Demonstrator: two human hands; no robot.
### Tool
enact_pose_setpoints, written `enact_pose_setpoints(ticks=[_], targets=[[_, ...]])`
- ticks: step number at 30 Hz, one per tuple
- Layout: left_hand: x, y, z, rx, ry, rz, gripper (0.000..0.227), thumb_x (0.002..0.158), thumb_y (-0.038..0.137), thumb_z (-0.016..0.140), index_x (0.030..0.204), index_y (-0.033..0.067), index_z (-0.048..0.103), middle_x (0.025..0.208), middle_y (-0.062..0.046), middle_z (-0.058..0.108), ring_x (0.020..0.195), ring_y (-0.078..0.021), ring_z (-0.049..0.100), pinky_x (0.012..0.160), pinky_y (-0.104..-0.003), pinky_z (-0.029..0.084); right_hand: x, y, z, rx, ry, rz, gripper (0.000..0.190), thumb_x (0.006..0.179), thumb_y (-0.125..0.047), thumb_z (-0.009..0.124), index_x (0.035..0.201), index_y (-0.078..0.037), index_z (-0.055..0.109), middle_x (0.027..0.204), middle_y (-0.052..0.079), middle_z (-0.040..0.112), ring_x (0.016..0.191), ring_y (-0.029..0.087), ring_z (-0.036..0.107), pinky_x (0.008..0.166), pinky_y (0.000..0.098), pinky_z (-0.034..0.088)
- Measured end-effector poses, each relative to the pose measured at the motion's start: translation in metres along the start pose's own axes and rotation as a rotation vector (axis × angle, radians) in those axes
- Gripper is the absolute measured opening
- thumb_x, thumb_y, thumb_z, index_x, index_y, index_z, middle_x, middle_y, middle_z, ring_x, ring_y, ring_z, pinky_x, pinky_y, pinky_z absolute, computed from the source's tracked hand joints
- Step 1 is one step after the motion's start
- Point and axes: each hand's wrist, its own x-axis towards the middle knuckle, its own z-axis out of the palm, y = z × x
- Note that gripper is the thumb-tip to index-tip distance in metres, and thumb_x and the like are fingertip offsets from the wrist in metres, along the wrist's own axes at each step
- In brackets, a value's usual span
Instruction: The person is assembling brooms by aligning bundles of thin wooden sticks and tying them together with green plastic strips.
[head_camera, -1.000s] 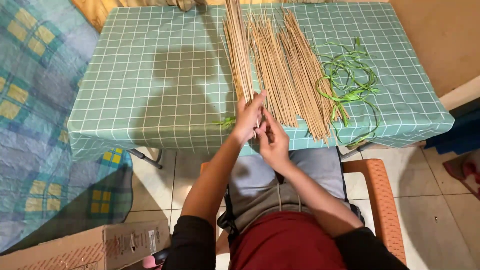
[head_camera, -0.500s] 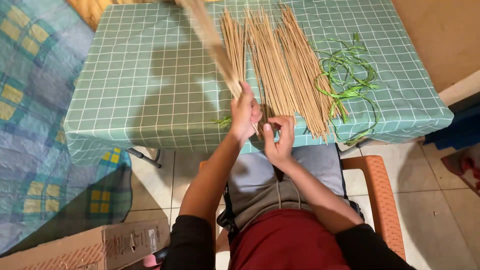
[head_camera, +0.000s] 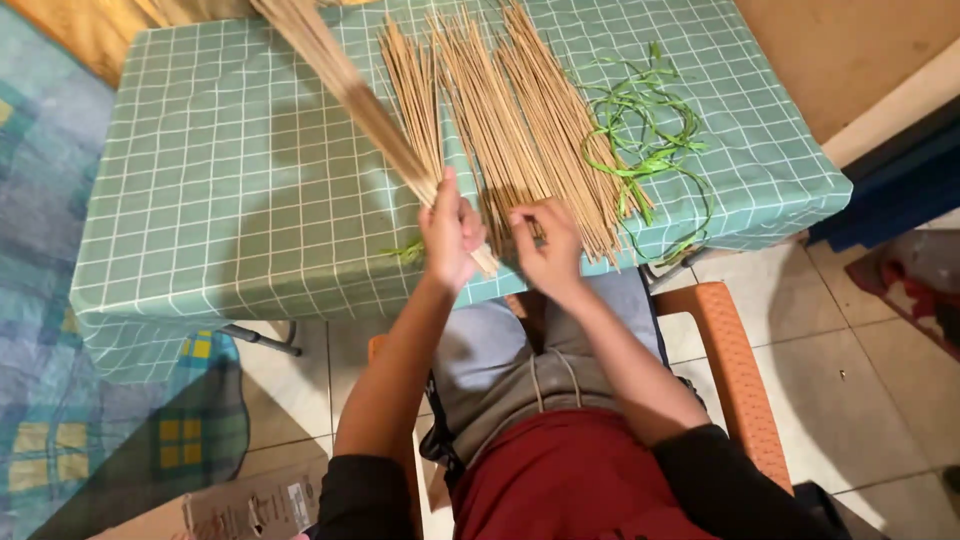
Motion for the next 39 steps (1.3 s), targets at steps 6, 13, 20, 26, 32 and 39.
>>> enact_pose_setpoints(ticks=[6, 13, 20, 26, 32, 39], targets=[[0.011, -0.004, -0.007, -0.053, 0.100, -0.006, 0.054, 0.098, 0.047, 0.065, 0.058, 0.0193, 0.040, 0.041, 0.000, 0.034, 0.030, -0.0078, 0.030, 0.029, -0.020, 0.021, 0.023, 0.021, -0.067, -0.474, 0.015, -0.012, 0.012, 0.086, -0.008, 0.079, 0.097, -0.012, 0.077, 0.081, 0.007, 0.066, 0.078, 0.033, 0.062, 0.079, 0.0442, 0.048], [0.030, -0.019, -0.019, 0.025, 0.091, -0.041, 0.053, 0.098, 0.043, 0.068, 0.058, 0.0193, 0.043, 0.042, 0.001, 0.037, 0.032, -0.0065, 0.032, 0.030, -0.020, 0.022, 0.023, 0.027, -0.080, -0.653, -0.142, 0.102, 0.017, 0.087, -0.028, 0.083, 0.095, -0.013, 0.082, 0.078, 0.011, 0.069, 0.077, 0.039, 0.065, 0.075, 0.0522, 0.048], [0.040, -0.029, -0.025, -0.042, 0.108, -0.093, 0.052, 0.097, 0.037, 0.068, 0.059, 0.0176, 0.038, 0.042, -0.003, 0.031, 0.030, -0.0108, 0.028, 0.029, -0.021, 0.020, 0.006, 0.039, -0.056, -0.779, -0.406, 0.225, 0.017, 0.083, -0.039, 0.079, 0.087, -0.022, 0.082, 0.088, 0.006, 0.072, 0.090, 0.035, 0.066, 0.085, 0.0524, 0.046], [0.037, -0.029, -0.025, -0.066, 0.097, -0.096, 0.051, 0.095, 0.037, 0.070, 0.059, 0.0185, 0.039, 0.042, -0.003, 0.033, 0.029, -0.0094, 0.029, 0.028, -0.021, 0.019, -0.011, 0.083, -0.045, -0.854, -0.224, 0.182, 0.014, 0.083, -0.035, 0.077, 0.082, -0.021, 0.077, 0.081, 0.004, 0.067, 0.083, 0.032, 0.065, 0.076, 0.0478, 0.047], [0.035, -0.032, -0.026, -0.062, 0.086, -0.075, 0.052, 0.094, 0.037, 0.071, 0.057, 0.0177, 0.040, 0.042, -0.003, 0.034, 0.029, -0.0096, 0.030, 0.028, -0.022, 0.021, 0.006, 0.053, -0.057, -0.434, 0.189, 0.254, 0.010, 0.098, -0.015, 0.067, 0.091, -0.010, 0.072, 0.075, 0.014, 0.070, 0.073, 0.036, 0.073, 0.060, 0.0435, 0.054], [0.035, -0.032, -0.025, -0.072, 0.057, -0.059, 0.053, 0.094, 0.040, 0.070, 0.057, 0.0178, 0.040, 0.041, -0.003, 0.035, 0.028, -0.0100, 0.029, 0.028, -0.023, 0.020, 0.041, 0.001, -0.068, 0.437, 0.575, 0.542, 0.009, 0.101, -0.004, 0.054, 0.097, -0.007, 0.062, 0.082, 0.013, 0.070, 0.073, 0.025, 0.079, 0.057, 0.0344, 0.065]])
